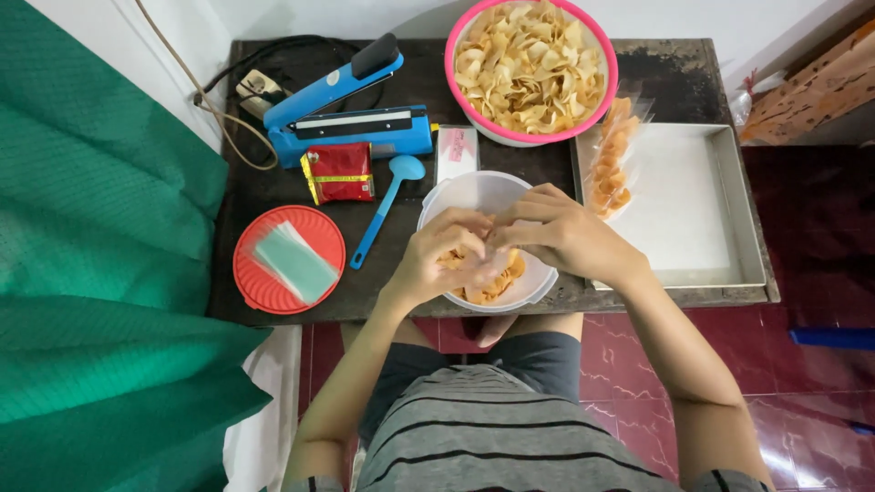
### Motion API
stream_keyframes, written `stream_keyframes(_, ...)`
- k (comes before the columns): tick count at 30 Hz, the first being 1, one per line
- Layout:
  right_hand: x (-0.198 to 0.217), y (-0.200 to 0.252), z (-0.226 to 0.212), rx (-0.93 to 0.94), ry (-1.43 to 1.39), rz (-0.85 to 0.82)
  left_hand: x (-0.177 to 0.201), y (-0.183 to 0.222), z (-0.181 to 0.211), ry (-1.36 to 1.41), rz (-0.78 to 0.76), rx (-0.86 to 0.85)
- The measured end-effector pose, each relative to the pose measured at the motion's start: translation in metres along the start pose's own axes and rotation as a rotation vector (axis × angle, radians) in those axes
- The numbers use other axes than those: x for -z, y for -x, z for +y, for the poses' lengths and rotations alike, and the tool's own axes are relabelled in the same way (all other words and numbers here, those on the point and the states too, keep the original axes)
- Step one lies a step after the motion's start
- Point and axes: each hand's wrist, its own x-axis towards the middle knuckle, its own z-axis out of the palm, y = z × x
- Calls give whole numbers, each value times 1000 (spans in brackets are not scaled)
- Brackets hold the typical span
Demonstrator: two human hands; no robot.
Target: The person is bagging seasoned chips by using tongs to transfer them from a large bowl into individual plastic bags and then sealing them with a heat sealer.
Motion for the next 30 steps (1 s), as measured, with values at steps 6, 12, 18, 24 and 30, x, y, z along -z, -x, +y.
stream_keyframes(6,-5,11,11,1,-4,40,12,-8,11,-168,-132,-20)
stream_keyframes(12,-3,5,3,141,110,75,19,-25,11,-487,-172,-234)
stream_keyframes(18,-9,16,4,386,438,109,22,-39,22,-589,-196,-314)
stream_keyframes(24,7,1,-11,201,408,-44,22,-40,31,-789,-169,-428)
stream_keyframes(30,5,5,-17,113,381,-173,18,-37,25,-921,-161,-517)
